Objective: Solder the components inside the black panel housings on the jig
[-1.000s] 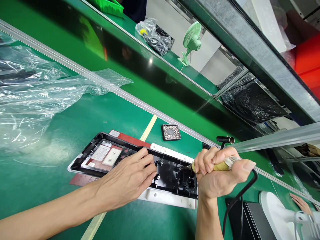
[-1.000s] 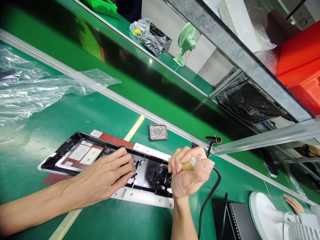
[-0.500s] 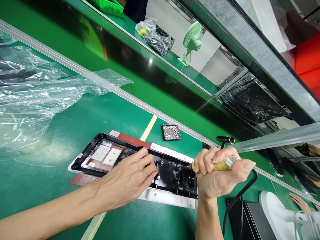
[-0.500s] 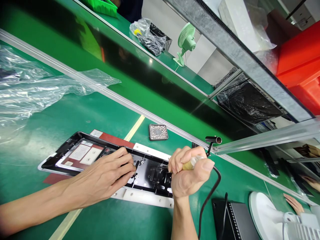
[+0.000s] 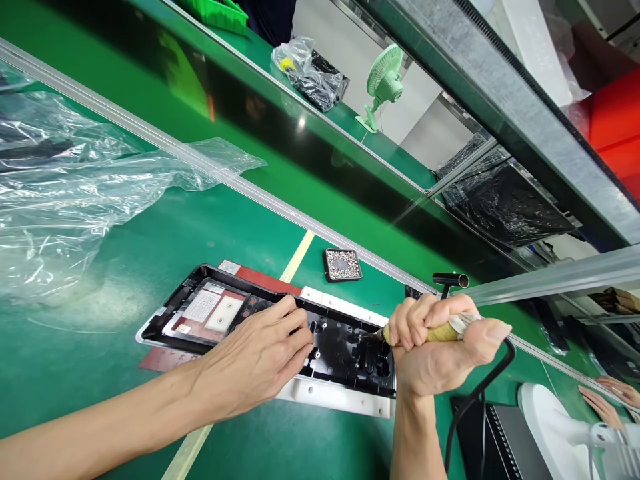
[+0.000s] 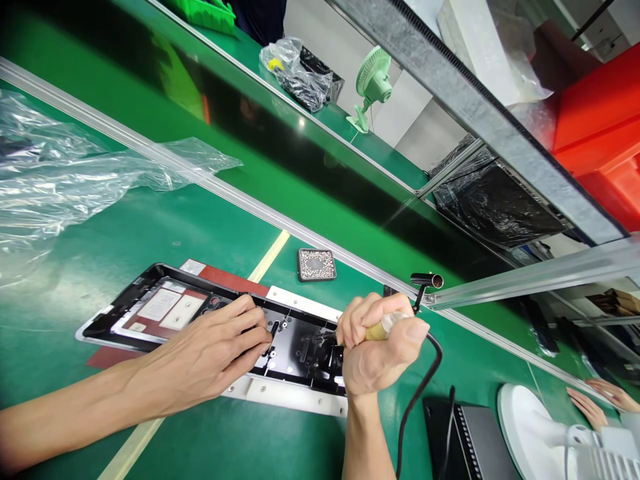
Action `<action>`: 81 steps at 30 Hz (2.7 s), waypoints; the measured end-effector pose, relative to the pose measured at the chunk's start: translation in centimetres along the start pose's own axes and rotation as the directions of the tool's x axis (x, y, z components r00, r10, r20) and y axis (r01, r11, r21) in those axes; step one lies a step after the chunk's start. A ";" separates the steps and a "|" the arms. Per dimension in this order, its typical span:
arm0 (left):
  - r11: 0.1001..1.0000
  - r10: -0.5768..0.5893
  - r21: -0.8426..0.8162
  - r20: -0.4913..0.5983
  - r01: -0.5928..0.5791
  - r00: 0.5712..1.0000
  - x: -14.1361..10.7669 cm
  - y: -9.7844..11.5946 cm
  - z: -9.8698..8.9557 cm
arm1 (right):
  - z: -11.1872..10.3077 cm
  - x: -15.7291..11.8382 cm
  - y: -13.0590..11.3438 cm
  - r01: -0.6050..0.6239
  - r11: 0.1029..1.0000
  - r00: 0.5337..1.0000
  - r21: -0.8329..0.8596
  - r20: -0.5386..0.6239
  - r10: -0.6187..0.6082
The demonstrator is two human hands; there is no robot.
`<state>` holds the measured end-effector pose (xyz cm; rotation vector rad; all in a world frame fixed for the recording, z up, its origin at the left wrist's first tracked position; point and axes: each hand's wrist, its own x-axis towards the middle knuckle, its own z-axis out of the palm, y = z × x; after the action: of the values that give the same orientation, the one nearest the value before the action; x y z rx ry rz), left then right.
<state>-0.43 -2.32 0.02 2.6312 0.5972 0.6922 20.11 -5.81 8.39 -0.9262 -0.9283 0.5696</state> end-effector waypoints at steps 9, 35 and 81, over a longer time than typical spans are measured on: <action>1.000 -0.020 -0.011 0.013 0.020 1.000 0.0 0.0 0.1 | 0.3 0.1 -0.2 0.006 1.000 1.000 -0.016 -0.006 -0.006; 0.999 -0.040 -0.037 0.001 0.040 0.999 -0.1 -0.1 0.2 | 0.3 0.0 -0.1 -0.012 1.000 1.000 -0.015 -0.022 0.012; 0.994 -0.060 -0.092 0.005 0.060 0.998 -0.3 -0.4 0.5 | -1.1 1.4 -2.6 -0.006 0.994 0.983 0.107 0.185 -0.014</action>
<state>-0.48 -2.25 -0.64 2.5181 0.6258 0.6828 21.82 -6.52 10.96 -0.7836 -1.0553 0.7046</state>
